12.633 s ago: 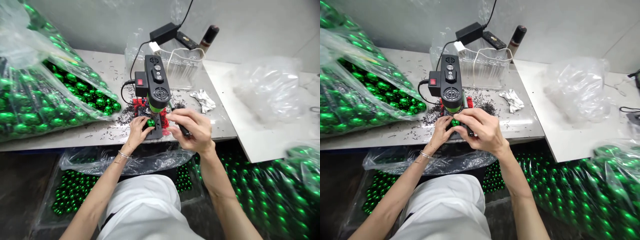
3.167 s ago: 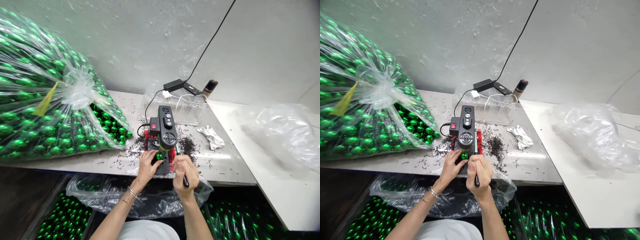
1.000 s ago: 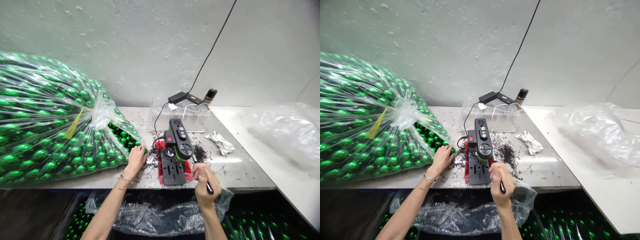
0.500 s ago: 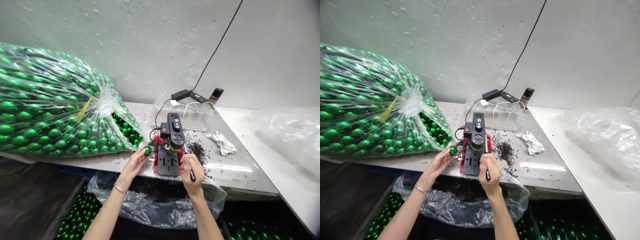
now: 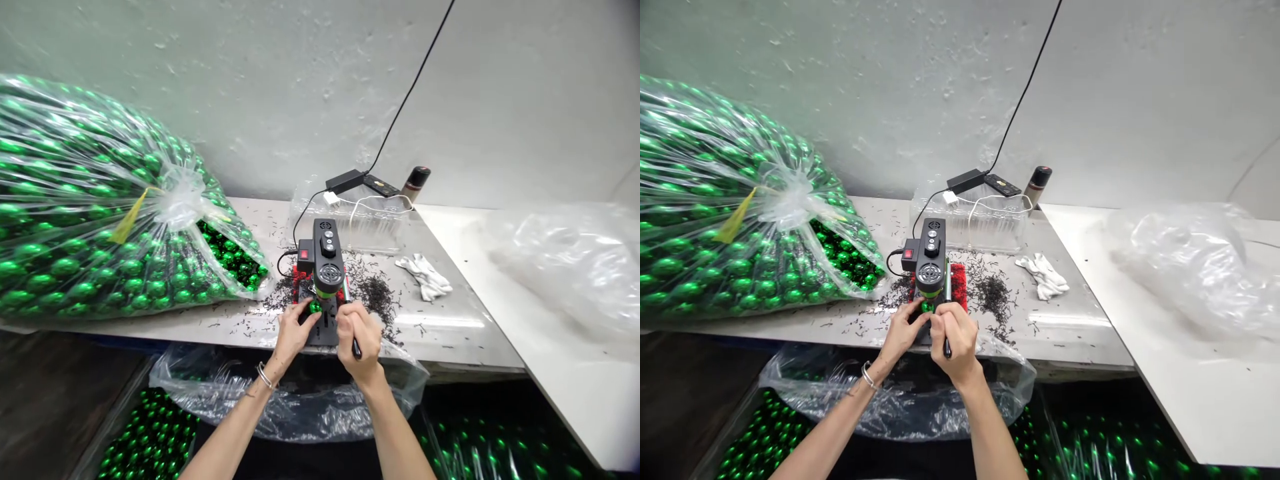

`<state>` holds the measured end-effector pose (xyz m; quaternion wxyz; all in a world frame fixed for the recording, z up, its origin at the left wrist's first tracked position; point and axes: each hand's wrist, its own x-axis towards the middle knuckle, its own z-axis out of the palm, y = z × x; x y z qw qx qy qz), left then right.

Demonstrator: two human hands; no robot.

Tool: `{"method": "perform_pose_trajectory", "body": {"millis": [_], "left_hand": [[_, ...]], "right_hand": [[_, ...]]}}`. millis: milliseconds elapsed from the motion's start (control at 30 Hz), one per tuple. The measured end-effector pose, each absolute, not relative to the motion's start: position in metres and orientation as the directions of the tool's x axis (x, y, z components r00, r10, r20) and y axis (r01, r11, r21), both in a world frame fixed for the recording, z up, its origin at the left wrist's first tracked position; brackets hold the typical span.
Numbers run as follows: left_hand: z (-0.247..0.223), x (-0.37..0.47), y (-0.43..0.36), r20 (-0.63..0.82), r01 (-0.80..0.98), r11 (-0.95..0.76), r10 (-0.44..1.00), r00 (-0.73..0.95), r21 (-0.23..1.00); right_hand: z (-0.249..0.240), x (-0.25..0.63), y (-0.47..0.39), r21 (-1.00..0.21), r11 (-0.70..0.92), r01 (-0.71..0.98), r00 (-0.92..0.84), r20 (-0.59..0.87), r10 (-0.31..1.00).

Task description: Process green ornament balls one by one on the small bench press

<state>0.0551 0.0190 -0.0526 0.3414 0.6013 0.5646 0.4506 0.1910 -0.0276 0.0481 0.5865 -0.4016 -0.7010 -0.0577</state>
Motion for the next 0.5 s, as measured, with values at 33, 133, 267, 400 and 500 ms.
{"method": "perform_pose_trajectory", "body": {"millis": [33, 133, 267, 400, 500], "left_hand": [[-0.054, 0.056, 0.019, 0.177, 0.402, -0.146, 0.983, -0.039, 0.904], [-0.056, 0.059, 0.018, 0.193, 0.443, -0.162, 0.981, -0.027, 0.882], [-0.055, 0.063, 0.017, 0.208, 0.448, -0.183, 0.978, -0.006, 0.875], [-0.055, 0.057, 0.018, 0.233, 0.37, -0.236, 0.971, 0.054, 0.899], [-0.051, 0.045, 0.022, 0.15, 0.197, -0.16, 0.987, 0.063, 0.967]], "right_hand": [[0.047, 0.191, -0.028, -0.389, 0.672, 0.63, 0.011, 0.87, 0.493], [0.046, 0.19, -0.029, -0.383, 0.669, 0.636, 0.013, 0.873, 0.488], [0.046, 0.19, -0.029, -0.389, 0.662, 0.64, 0.02, 0.87, 0.492], [0.046, 0.19, -0.03, -0.406, 0.651, 0.641, 0.028, 0.86, 0.509], [0.047, 0.19, -0.031, -0.415, 0.642, 0.645, 0.03, 0.853, 0.522]]}}
